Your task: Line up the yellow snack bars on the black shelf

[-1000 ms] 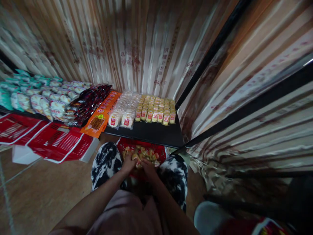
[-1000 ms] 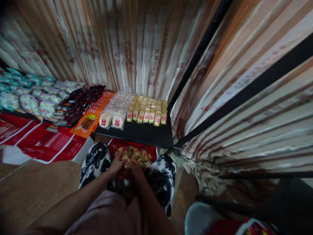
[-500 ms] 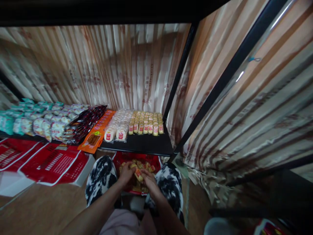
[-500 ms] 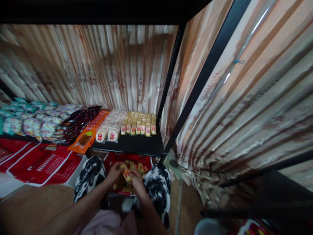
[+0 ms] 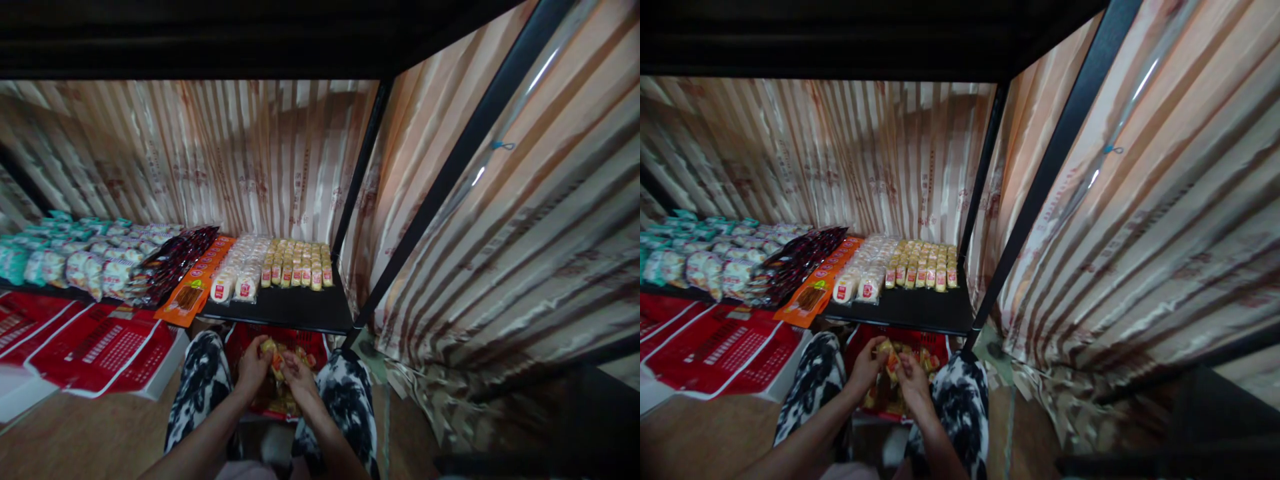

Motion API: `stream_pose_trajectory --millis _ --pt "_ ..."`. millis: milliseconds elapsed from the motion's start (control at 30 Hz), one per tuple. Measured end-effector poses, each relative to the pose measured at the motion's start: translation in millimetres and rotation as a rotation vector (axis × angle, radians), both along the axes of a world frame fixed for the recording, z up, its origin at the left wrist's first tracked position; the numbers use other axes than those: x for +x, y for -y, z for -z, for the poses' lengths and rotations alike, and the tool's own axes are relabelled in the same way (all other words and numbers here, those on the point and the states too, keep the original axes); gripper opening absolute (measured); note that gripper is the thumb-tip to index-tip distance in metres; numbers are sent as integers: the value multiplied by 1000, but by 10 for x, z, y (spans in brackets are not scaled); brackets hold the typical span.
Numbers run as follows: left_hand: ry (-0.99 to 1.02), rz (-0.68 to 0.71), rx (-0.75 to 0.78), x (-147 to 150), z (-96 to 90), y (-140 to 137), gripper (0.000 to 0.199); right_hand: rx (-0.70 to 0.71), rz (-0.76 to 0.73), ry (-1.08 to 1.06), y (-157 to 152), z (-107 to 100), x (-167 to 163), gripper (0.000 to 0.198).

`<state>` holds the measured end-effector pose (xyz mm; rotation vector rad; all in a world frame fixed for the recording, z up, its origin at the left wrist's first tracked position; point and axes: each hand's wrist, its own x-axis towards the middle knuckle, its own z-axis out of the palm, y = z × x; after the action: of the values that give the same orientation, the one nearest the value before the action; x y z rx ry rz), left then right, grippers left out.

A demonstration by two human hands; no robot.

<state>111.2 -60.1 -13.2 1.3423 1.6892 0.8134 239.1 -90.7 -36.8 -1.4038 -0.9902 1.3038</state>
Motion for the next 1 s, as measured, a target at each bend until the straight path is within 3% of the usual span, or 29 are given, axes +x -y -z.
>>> stream_pose_trajectory --millis 200,400,567,700,867,1000 --pt "73 87 144 167 -161 -213 39 132 56 21 -173 -47 104 51" --pt "110 233 260 532 -438 -721 34 163 223 43 -496 -207 424 52" --pt "95 273 313 856 -680 -1171 32 195 425 340 -974 -307 860 59" --pt "81 309 351 1072 -815 -1480 34 214 462 508 -1492 -289 1139 66" --pt "38 298 323 1245 -885 -1801 36 206 467 543 -2047 -250 1319 72" --pt "38 269 291 1290 -855 -1975 36 159 466 473 -2253 -218 1280 78"
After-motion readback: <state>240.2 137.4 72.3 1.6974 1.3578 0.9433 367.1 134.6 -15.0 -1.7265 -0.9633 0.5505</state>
